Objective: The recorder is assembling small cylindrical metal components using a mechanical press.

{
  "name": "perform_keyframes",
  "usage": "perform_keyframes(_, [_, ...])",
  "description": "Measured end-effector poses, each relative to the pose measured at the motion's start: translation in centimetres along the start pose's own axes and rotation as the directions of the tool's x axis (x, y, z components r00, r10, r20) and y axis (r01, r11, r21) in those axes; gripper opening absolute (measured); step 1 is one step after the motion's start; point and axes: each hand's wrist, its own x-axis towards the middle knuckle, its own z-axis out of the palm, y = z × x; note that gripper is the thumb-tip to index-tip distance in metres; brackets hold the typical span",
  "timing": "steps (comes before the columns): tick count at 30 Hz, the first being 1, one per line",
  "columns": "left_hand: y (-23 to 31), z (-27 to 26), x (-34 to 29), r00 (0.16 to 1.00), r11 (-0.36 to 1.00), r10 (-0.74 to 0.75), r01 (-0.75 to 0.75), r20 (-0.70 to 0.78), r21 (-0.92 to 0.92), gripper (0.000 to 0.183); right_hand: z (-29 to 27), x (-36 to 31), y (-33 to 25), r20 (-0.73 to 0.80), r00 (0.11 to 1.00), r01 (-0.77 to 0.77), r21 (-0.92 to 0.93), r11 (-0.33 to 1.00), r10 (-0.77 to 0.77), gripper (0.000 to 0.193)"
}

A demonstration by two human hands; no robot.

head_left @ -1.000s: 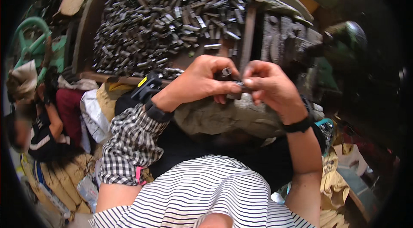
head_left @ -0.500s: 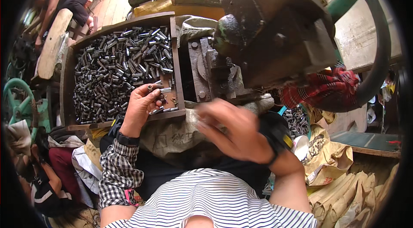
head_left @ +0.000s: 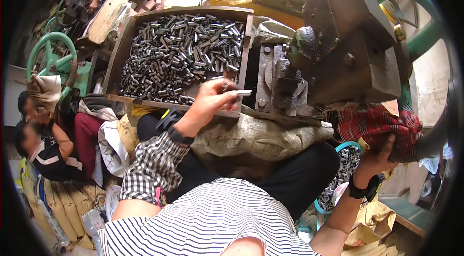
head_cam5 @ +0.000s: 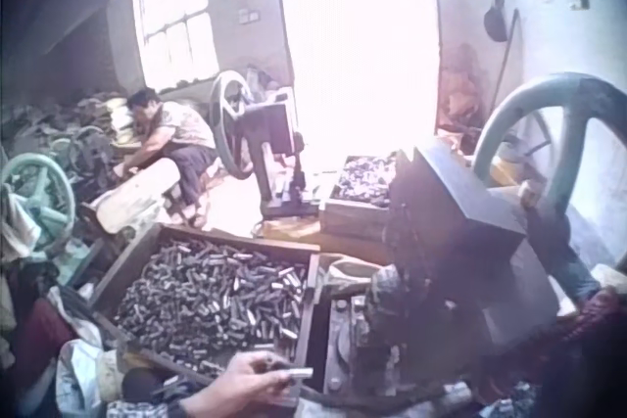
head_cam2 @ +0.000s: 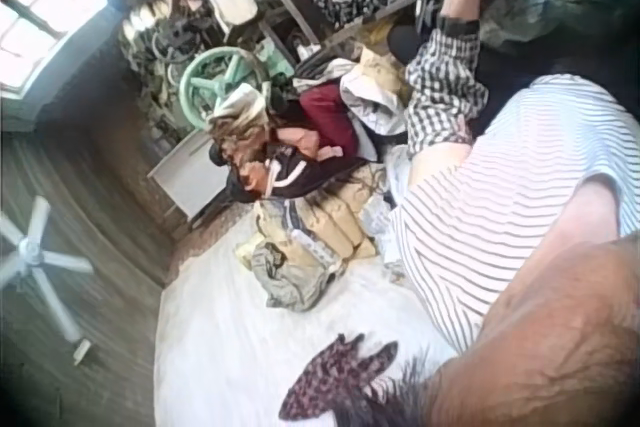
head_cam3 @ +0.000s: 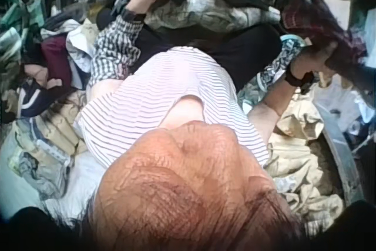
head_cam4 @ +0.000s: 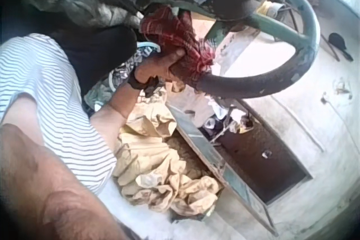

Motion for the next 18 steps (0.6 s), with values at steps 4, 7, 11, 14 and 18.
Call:
perform_keyframes(4, [0.4,2.0,4.7,1.0,0.999,0.02,-0.021,0.005,0.034,0.017,-1.6,0.9,-0.5,0.004,0.997,-0.078,-0.142,0.987,0.079,0.04])
perform_keyframes(7, [-0.6,2.2,8.1,0.999,0.997,0.044,-0.043,-0.012,0.059,0.016,-1.5,3.2,-3.1,0.036,0.995,-0.075,-0.299,0.951,0.089,0.042])
perform_keyframes(11, [-2.4,2.7,11.5,0.996,0.996,0.088,-0.088,0.028,0.007,0.016,-5.1,9.7,-6.4,0.492,0.868,0.425,-0.67,0.609,-0.064,0.057])
perform_keyframes(14, [-2.6,2.7,11.8,0.998,0.998,0.054,-0.055,0.026,0.033,0.017,-1.5,11.3,-9.1,0.317,0.947,0.191,-0.664,0.723,0.042,0.051])
perform_keyframes(18, [-2.2,1.9,11.1,0.993,0.988,-0.024,0.042,0.117,-0.15,0.018,3.7,11.7,-11.4,-0.03,0.949,-0.288,-0.484,0.826,0.313,0.047])
